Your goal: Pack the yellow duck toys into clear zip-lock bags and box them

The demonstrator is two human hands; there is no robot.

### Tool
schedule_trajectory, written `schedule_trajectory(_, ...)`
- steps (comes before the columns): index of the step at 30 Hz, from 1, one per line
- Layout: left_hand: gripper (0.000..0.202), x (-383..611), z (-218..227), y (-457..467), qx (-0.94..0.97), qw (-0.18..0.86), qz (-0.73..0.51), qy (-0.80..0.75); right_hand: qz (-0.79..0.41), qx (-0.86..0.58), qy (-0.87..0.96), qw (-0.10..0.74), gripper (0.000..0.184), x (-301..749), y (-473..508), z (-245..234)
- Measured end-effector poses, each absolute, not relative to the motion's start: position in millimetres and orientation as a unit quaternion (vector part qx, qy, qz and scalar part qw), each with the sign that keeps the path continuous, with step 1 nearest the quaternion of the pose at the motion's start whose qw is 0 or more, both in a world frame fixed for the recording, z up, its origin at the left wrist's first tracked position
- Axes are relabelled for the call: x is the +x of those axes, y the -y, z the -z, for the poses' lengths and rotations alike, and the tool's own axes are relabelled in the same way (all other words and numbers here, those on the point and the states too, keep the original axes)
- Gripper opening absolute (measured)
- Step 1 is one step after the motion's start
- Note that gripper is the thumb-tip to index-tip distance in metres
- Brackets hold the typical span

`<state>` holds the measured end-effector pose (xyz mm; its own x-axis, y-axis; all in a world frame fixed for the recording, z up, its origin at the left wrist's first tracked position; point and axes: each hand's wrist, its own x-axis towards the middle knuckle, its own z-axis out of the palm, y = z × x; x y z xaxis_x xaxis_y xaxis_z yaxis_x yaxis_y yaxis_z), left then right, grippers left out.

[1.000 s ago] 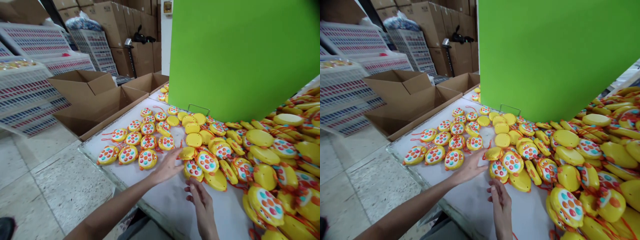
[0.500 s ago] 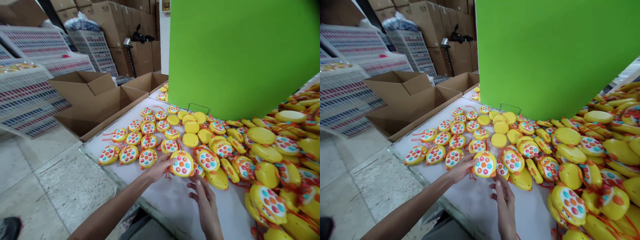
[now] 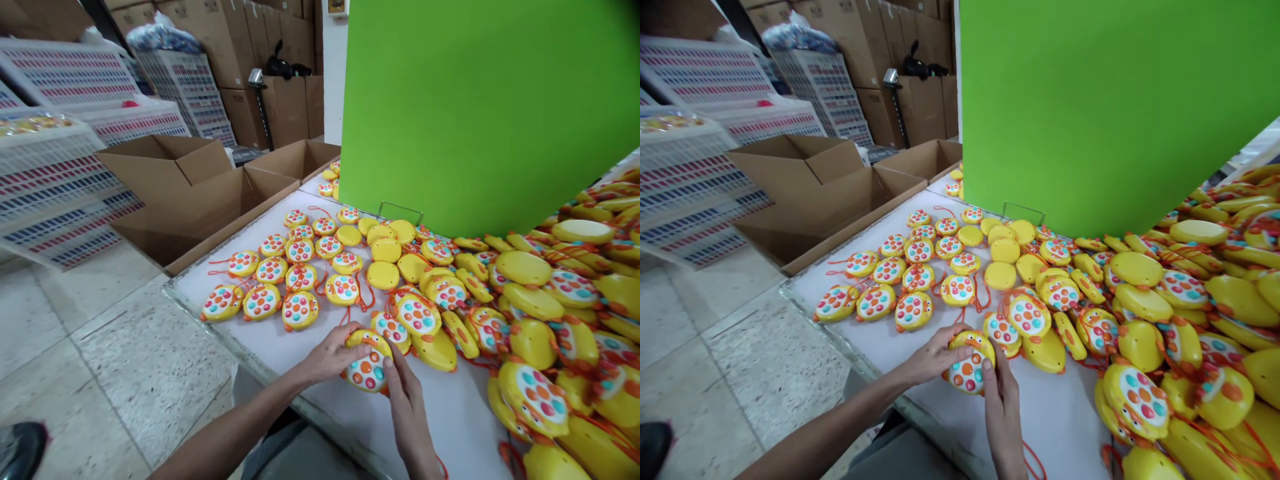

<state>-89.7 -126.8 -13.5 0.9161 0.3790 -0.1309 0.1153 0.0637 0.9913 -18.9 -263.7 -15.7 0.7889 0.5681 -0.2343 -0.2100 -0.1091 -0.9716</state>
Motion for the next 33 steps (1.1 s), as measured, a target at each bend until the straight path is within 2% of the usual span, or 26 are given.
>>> schedule_trajectory(7, 0.034, -93, 11, 126, 0.64, 0.738, -0.087, -0.194, -0.309, -0.651, 0.13, 0.681, 0.059, -18, 262, 19)
schedule_trajectory(12, 0.058, -99, 10, 132, 0.621, 0.764, -0.084, -0.155, -0.309, -0.652, 0.121, 0.682, 0.057, -18, 259, 27)
schedule_trajectory(14, 0.061, -98, 12, 126, 0.608, 0.768, -0.103, -0.172, -0.323, -0.644, 0.114, 0.684, 0.056, -20, 257, 29)
schedule_trajectory(17, 0.055, -93, 10, 98, 0.526, 0.774, -0.213, -0.28, -0.342, -0.638, 0.119, 0.68, 0.049, -21, 258, 34)
schedule_trajectory(19, 0.043, -90, 3, 71, 0.435, 0.781, -0.292, -0.341, -0.347, -0.642, 0.127, 0.672, 0.045, -19, 261, 39)
schedule_trajectory(21, 0.034, -88, -7, 49, 0.375, 0.797, -0.31, -0.356, -0.343, -0.644, 0.113, 0.674, 0.044, -18, 263, 45)
schedule_trajectory(23, 0.036, -85, -14, 41, 0.414, 0.798, -0.269, -0.346, -0.333, -0.642, 0.091, 0.685, 0.044, -18, 263, 50)
schedule_trajectory(28, 0.031, -46, -10, 72, 0.614, 0.705, -0.208, -0.287, -0.324, -0.642, 0.086, 0.69, 0.045, -17, 261, 56)
schedule_trajectory(31, 0.052, -1, 1, 83, 0.781, 0.567, -0.18, -0.19, -0.319, -0.646, 0.089, 0.687, 0.045, -15, 261, 57)
schedule_trajectory(33, 0.059, 29, 9, 79, 0.828, 0.516, -0.158, -0.151, -0.313, -0.653, 0.089, 0.684, 0.046, -13, 262, 57)
